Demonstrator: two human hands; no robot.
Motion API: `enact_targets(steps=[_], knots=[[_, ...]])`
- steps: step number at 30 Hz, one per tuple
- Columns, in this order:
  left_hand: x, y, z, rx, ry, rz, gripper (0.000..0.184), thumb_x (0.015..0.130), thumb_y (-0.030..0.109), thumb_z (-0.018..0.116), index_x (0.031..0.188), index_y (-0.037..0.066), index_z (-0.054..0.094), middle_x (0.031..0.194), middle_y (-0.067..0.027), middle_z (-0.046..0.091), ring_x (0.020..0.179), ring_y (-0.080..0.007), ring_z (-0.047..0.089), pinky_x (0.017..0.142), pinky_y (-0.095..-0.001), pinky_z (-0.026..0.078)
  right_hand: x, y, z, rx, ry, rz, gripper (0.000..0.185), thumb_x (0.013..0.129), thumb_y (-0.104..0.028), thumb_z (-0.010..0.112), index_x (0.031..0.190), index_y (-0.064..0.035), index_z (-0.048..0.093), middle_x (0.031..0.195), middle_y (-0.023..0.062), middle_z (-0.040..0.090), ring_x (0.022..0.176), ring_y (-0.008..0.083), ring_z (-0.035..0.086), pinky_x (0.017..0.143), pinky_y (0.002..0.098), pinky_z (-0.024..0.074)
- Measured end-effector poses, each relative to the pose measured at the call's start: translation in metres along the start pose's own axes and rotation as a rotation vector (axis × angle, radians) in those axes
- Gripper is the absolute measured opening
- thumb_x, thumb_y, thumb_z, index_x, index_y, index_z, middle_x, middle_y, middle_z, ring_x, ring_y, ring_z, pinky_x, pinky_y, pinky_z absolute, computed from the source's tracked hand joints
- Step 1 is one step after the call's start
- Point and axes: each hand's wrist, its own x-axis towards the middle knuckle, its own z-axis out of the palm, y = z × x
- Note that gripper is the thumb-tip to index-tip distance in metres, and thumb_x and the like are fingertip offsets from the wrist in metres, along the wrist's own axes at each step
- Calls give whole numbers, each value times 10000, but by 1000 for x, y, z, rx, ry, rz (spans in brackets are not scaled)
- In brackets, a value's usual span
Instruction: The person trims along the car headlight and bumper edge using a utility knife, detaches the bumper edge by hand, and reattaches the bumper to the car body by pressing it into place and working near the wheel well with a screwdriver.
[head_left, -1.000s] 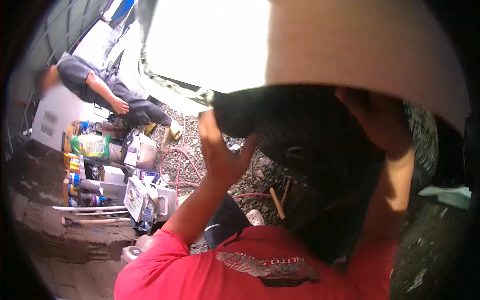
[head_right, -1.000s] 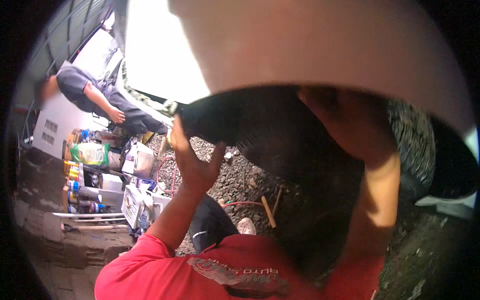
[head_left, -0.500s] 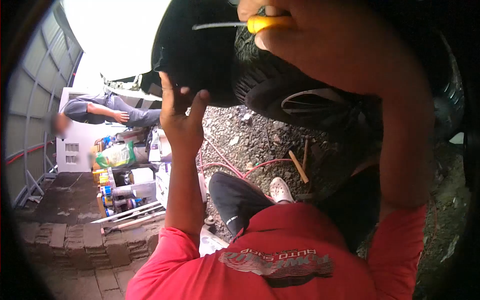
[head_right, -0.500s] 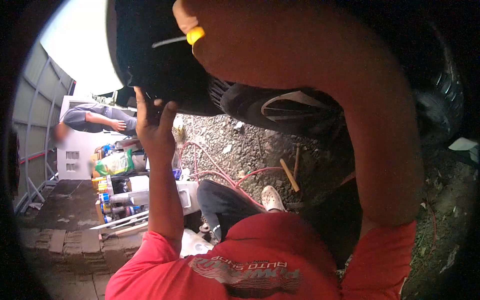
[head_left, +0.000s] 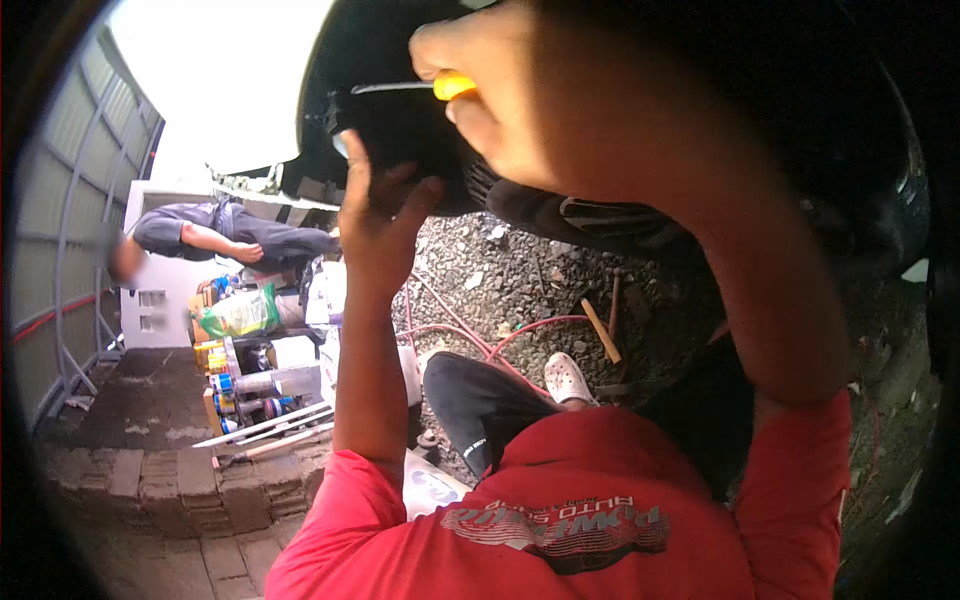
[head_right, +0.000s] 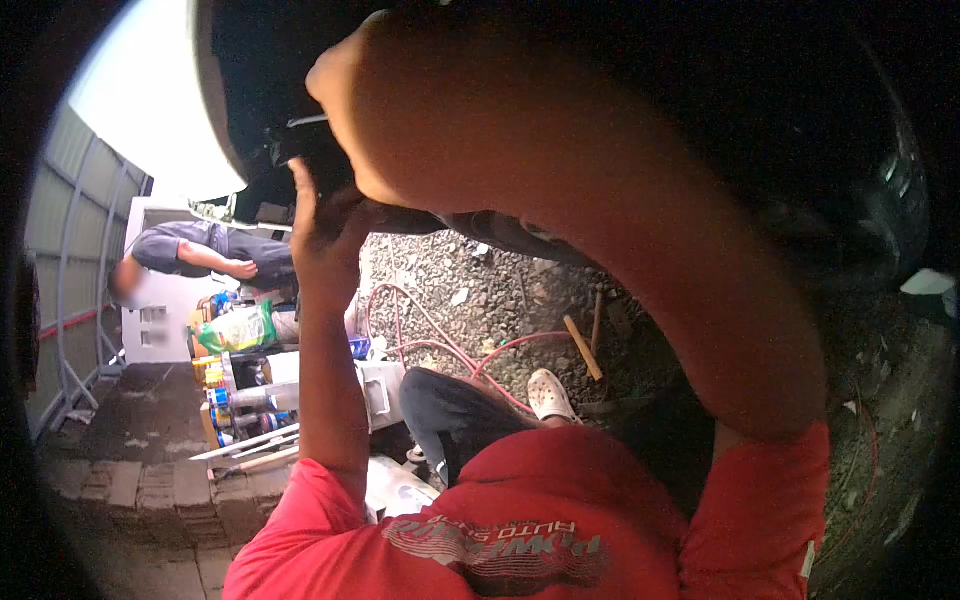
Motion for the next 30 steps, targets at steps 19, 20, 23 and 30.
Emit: enact_targets(steps=[19, 20, 23, 30], knots=[[-11, 98, 4, -1766, -337, -59, 740, 986, 95, 630, 1633, -90, 321, 1663, -256, 408, 1564, -359, 390, 1244, -461, 446, -8, -1, -7, -7, 249, 50, 293, 890, -36, 695, 1178, -14, 750, 1162, 243, 757, 1120, 376, 748, 954, 446, 618], [-4, 103, 10, -1857, -349, -71, 772, 952, 64, 654, 1631, -80, 317, 1655, -263, 411, 1566, -378, 382, 1252, -471, 453, 1, 3, -8, 42, 175, 60, 282, 893, -39, 692, 1168, -16, 749, 1121, 237, 763, 1092, 378, 756, 920, 458, 624], [14, 108, 25, -2091, -452, -70, 786, 916, 19, 676, 1620, -71, 339, 1657, -265, 409, 1560, -391, 385, 1239, -478, 475, 12, 3, -7, 81, 99, 65, 251, 900, -51, 690, 1141, -16, 749, 1074, 224, 766, 1045, 373, 763, 876, 468, 628], [34, 111, 37, -2093, -555, -38, 753, 900, 13, 700, 1568, -116, 378, 1564, -288, 487, 1497, -409, 438, 1173, -464, 524, 23, 14, 23, -36, 496, -59, 157, 932, -119, 706, 1024, -1, 754, 1031, 178, 747, 910, 319, 749, 799, 451, 611]])
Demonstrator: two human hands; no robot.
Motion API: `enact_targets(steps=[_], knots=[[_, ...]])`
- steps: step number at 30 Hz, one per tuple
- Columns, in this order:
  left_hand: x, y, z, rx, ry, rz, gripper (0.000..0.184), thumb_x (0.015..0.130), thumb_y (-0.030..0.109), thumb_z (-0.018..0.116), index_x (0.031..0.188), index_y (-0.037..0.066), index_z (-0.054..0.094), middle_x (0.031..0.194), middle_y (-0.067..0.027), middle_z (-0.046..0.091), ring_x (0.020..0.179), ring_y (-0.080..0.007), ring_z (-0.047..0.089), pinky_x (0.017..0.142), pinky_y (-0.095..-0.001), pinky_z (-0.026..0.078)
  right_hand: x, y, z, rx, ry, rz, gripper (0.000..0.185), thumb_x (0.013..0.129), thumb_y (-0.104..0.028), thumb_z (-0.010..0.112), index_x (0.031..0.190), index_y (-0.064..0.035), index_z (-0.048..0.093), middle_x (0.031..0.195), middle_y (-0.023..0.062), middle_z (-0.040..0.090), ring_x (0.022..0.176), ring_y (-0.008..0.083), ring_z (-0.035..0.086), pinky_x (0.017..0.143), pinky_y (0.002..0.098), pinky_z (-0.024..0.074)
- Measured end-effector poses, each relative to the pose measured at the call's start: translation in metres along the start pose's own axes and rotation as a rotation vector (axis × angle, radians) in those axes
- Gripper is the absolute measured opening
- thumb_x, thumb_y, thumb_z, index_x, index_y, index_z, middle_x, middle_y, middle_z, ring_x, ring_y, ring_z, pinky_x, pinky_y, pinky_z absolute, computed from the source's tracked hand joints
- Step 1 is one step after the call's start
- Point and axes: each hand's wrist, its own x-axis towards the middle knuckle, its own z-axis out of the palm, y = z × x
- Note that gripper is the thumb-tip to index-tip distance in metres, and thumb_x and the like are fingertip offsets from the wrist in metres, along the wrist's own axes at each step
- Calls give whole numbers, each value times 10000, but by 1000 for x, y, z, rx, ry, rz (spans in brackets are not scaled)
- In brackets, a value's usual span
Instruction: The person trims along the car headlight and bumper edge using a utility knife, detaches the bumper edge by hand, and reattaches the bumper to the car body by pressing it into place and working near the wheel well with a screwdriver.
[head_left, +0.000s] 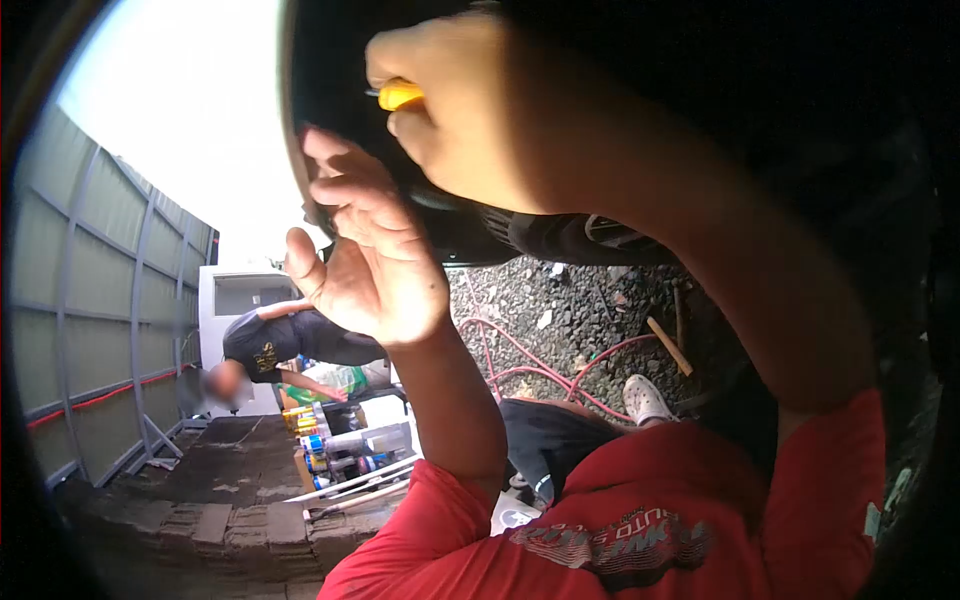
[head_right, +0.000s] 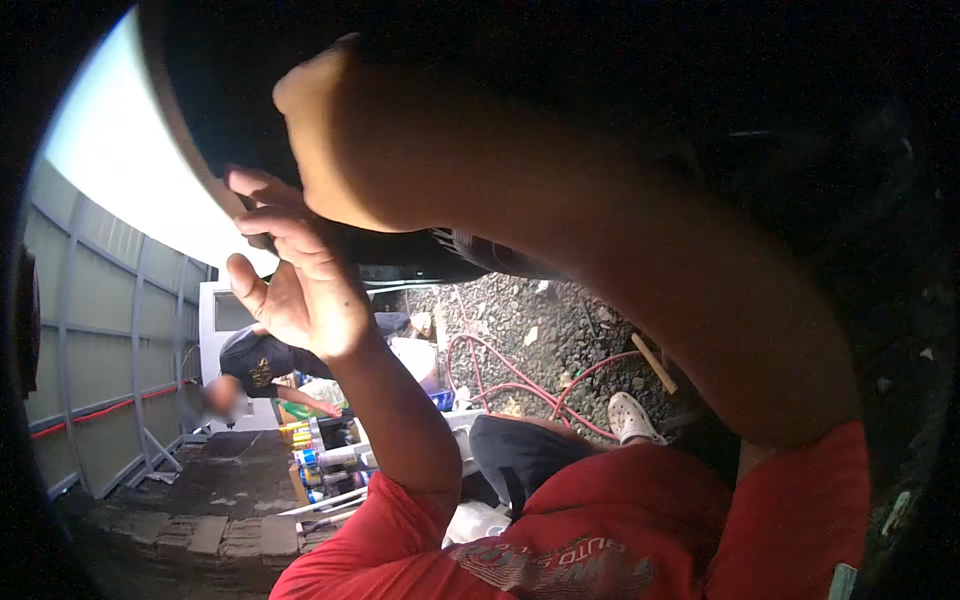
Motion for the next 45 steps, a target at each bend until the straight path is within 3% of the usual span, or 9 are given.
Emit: enact_targets(steps=[7, 12, 18, 25, 30, 35, 40, 42, 45], knots=[[16, 9, -15, 253, -57, -39, 510, 874, -112, 595, 1380, -95, 532, 1339, -188, 618, 1313, -262, 576, 1065, -420, 512, -8, 5, -17, -359, 103, -274, 176, 966, -164, 707, 956, 5, 756, 1131, 133, 721, 849, 279, 735, 752, 427, 604], [28, 21, -38, 236, -71, -102, 132, 1052, 2, 571, 1158, -20, 647, 1152, -111, 707, 1104, -179, 654, 990, -362, 532, 0, -16, -42, 39, -132, 152, 182, 1008, -187, 674, 1059, -27, 744, 1223, 102, 692, 914, 254, 742, 769, 424, 606], [51, 12, -49, -13, -135, -270, 244, 1054, 56, 574, 1229, -97, 647, 1010, -46, 692, 932, -134, 634, 874, -317, 532, 3, -18, -57, 420, -143, 397, 296, 1034, -160, 718, 1290, -15, 690, 856, 17, 668, 707, 90, 601, 636, 265, 503], [46, -17, -40, -164, -208, -255, 242, 1088, 135, 515, 1213, -22, 650, 1004, -67, 691, 925, -138, 664, 839, -326, 544, 5, -25, -62, 647, -189, 577, 316, 1041, -187, 688, 1318, -37, 676, 859, 38, 662, 727, 112, 616, 663, 305, 511], [30, -31, -34, 211, 141, -21, 282, 1086, 268, 644, 1276, 64, 611, 1013, -4, 645, 795, -96, 593, 695, -265, 549, -1, -16, -65, 613, -214, 597, 289, 1046, -153, 671, 1307, -28, 667, 866, 13, 643, 712, 104, 575, 642, 282, 472], [25, -37, -42, 21, 78, -9, 208, 1070, 222, 671, 1226, 85, 651, 965, -42, 714, 896, -154, 704, 746, -308, 582, 2, -26, -72, 469, -248, 621, 294, 1051, -116, 647, 1324, -10, 661, 884, 11, 629, 731, 112, 551, 663, 273, 456], [27, -40, -42, 214, -30, 109, 215, 1054, 238, 705, 1203, 85, 676, 1016, -64, 732, 886, -200, 719, 778, -364, 621, -2, -20, -65, 567, -199, 588, 287, 1060, -108, 623, 1320, 10, 655, 915, 18, 622, 746, 112, 530, 672, 267, 437], [23, -40, -31, 502, 209, 267, 170, 1047, 167, 689, 1159, 39, 697, 985, -67, 732, 916, -178, 711, 813, -343, 592, -1, -20, -64, 586, -169, 594, 284, 1065, -114, 612, 1317, 12, 653, 925, 28, 623, 754, 109, 529, 669, 264, 432], [24, -33, -31, 771, 176, 362, 171, 1048, 164, 689, 1166, 42, 709, 974, -85, 739, 913, -206, 744, 718, -346, 576, 6, -9, -72, 382, -267, 465, 272, 1071, -130, 591, 1294, 11, 658, 933, 48, 626, 779, 117, 535, 681, 287, 452]])
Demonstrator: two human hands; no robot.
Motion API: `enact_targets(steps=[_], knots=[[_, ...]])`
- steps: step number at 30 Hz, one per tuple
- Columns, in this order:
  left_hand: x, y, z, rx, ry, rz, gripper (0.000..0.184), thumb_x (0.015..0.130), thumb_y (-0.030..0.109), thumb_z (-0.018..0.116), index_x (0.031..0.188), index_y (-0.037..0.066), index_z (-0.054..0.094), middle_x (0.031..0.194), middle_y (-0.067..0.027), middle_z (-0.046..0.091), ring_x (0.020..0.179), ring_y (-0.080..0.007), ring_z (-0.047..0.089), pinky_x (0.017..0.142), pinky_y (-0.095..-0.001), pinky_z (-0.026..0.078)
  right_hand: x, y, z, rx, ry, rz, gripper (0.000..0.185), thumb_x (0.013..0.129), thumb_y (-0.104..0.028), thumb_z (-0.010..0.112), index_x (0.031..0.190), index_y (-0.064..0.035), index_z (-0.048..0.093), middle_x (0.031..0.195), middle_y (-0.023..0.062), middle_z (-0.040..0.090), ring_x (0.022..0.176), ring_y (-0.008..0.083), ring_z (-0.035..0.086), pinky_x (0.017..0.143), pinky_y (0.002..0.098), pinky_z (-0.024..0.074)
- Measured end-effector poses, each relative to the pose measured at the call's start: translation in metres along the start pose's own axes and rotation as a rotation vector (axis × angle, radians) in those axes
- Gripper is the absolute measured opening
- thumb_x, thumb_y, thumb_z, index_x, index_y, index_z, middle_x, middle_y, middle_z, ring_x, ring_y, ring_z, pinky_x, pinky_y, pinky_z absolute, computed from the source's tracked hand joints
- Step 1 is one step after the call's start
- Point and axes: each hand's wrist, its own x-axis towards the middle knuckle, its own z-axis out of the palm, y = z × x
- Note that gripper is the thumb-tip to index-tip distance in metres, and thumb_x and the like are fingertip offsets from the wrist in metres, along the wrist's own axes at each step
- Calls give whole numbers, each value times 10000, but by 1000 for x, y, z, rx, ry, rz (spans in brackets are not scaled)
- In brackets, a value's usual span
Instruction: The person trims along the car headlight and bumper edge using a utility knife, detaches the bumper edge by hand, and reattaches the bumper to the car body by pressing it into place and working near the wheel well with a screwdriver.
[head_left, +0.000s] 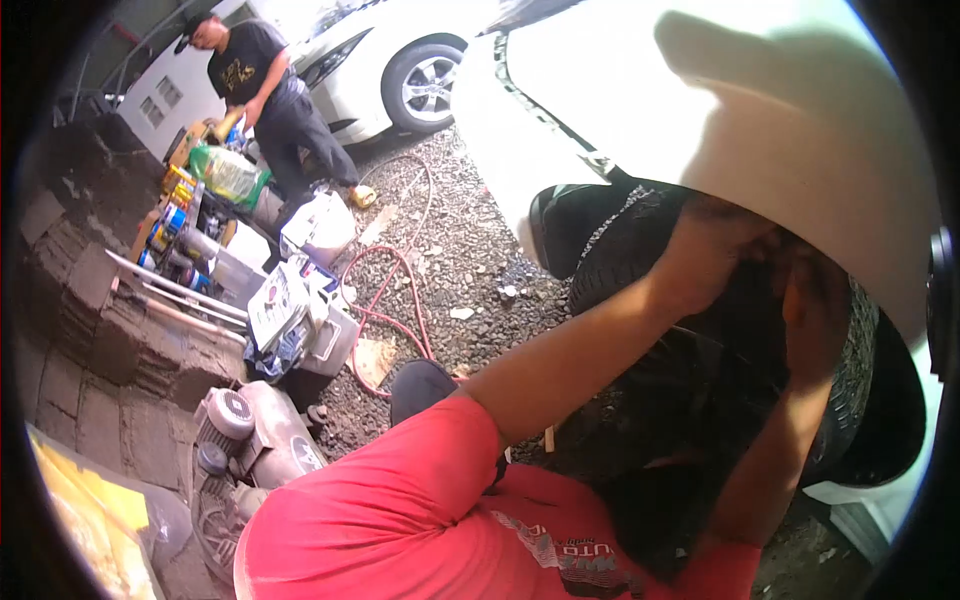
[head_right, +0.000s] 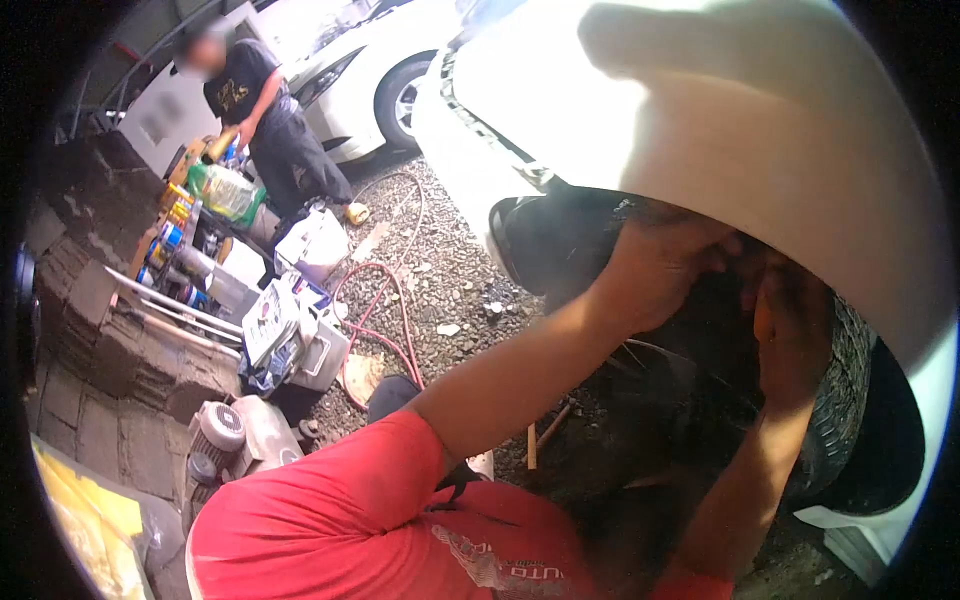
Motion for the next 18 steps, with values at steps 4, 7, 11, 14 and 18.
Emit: enact_targets(steps=[4, 7, 11, 14, 18], knots=[[0, 17, -1, 53, -150, -18, 163, 1024, 120, 700, 1157, 28, 714, 996, -100, 755, 855, -202, 741, 694, -322, 555, 14, -3, -2, -28, -109, 123, 276, 1095, -194, 579, 1256, 15, 658, 928, 68, 627, 809, 139, 550, 723, 319, 467], [-1, 15, 3, -75, -97, -56, 175, 1006, 145, 731, 1131, 23, 721, 1004, -111, 768, 813, -200, 740, 697, -323, 565, 14, -4, 11, 107, -122, 73, 324, 1123, -268, 567, 1248, 18, 656, 907, 65, 614, 822, 148, 563, 757, 314, 458], [1, 19, 2, -163, -146, -101, 205, 1005, 152, 740, 1173, 38, 711, 1018, -86, 749, 824, -187, 722, 707, -337, 575, 11, -11, 17, 119, -94, 57, 352, 1132, -303, 565, 1256, 16, 652, 899, 66, 607, 813, 149, 563, 769, 308, 451], [-1, 15, 3, -244, -111, -164, 212, 1006, 146, 745, 1194, 54, 706, 1032, -72, 736, 830, -172, 706, 712, -339, 575, 8, -22, 20, 124, -73, 84, 347, 1132, -279, 556, 1274, 29, 629, 894, 67, 600, 776, 142, 534, 744, 307, 439], [-1, 6, 1, -342, -37, -256, 212, 1005, 159, 758, 1191, 73, 704, 1048, -57, 734, 850, -161, 702, 724, -341, 571, 7, -11, 8, 100, -111, 42, 322, 1127, -236, 534, 1263, 46, 611, 880, 60, 578, 754, 136, 505, 739, 298, 423]])
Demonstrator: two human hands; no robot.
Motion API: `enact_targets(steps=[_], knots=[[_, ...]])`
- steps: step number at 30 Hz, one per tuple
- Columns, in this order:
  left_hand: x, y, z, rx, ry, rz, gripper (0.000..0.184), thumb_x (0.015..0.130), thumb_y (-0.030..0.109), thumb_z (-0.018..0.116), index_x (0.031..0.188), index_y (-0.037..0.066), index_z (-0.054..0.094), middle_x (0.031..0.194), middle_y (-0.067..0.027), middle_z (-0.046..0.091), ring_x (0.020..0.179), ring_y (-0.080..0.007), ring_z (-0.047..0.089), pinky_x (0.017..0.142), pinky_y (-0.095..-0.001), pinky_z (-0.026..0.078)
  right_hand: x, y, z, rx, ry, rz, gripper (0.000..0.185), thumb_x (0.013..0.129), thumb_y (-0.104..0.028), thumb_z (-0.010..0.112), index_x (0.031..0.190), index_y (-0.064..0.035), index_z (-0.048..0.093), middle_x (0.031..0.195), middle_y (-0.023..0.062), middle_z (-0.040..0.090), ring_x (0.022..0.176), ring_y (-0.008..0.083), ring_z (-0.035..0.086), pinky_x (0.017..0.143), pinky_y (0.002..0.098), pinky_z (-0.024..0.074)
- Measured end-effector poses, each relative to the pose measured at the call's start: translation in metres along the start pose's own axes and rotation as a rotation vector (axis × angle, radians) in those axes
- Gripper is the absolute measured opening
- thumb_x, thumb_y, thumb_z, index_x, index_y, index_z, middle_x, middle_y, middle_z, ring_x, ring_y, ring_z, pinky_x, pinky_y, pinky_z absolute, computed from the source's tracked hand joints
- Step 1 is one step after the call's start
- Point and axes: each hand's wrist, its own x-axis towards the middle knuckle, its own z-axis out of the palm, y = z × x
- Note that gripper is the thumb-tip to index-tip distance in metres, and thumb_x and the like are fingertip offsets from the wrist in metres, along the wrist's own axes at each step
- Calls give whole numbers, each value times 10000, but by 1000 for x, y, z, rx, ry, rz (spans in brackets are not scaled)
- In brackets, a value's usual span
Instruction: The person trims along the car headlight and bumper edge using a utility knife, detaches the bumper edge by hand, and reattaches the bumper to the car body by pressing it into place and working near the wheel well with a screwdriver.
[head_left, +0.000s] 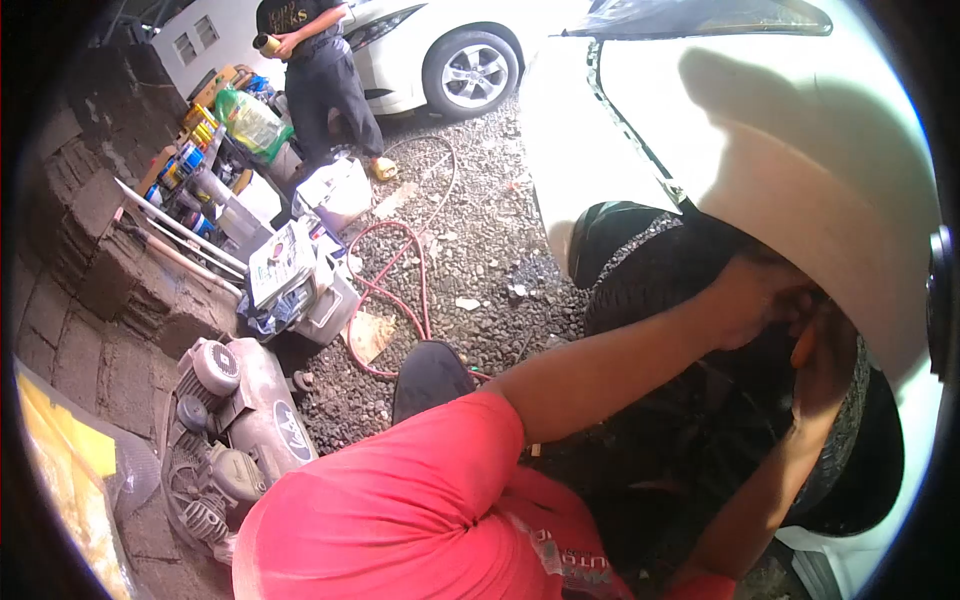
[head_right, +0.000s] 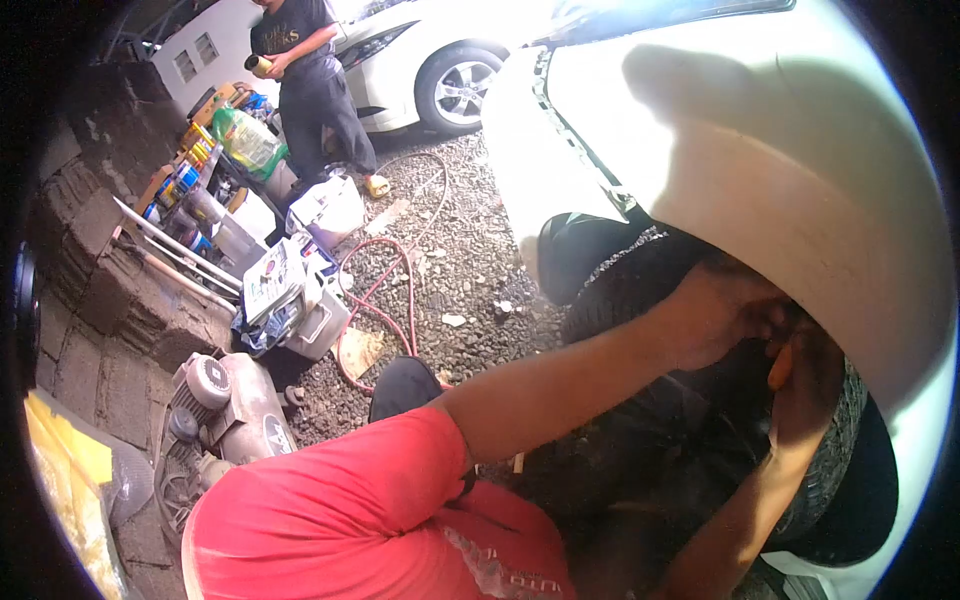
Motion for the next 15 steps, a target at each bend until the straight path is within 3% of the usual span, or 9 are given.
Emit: enact_targets(steps=[9, 15], knots=[[0, -2, -1, -144, -73, -80, 206, 1012, 139, 724, 1203, 68, 693, 1064, -51, 726, 853, -159, 695, 753, -358, 570, 0, 6, -9, 76, -30, 21, 282, 1104, -206, 542, 1245, 30, 603, 884, 55, 554, 829, 140, 518, 819, 305, 419], [-3, -2, -1, -68, -74, -59, 212, 1004, 152, 726, 1203, 84, 698, 1072, -35, 712, 879, -156, 682, 757, -384, 569, -3, 6, -2, 108, 36, 39, 303, 1096, -172, 553, 1306, 42, 597, 1025, 71, 610, 900, 139, 536, 861, 306, 425]])
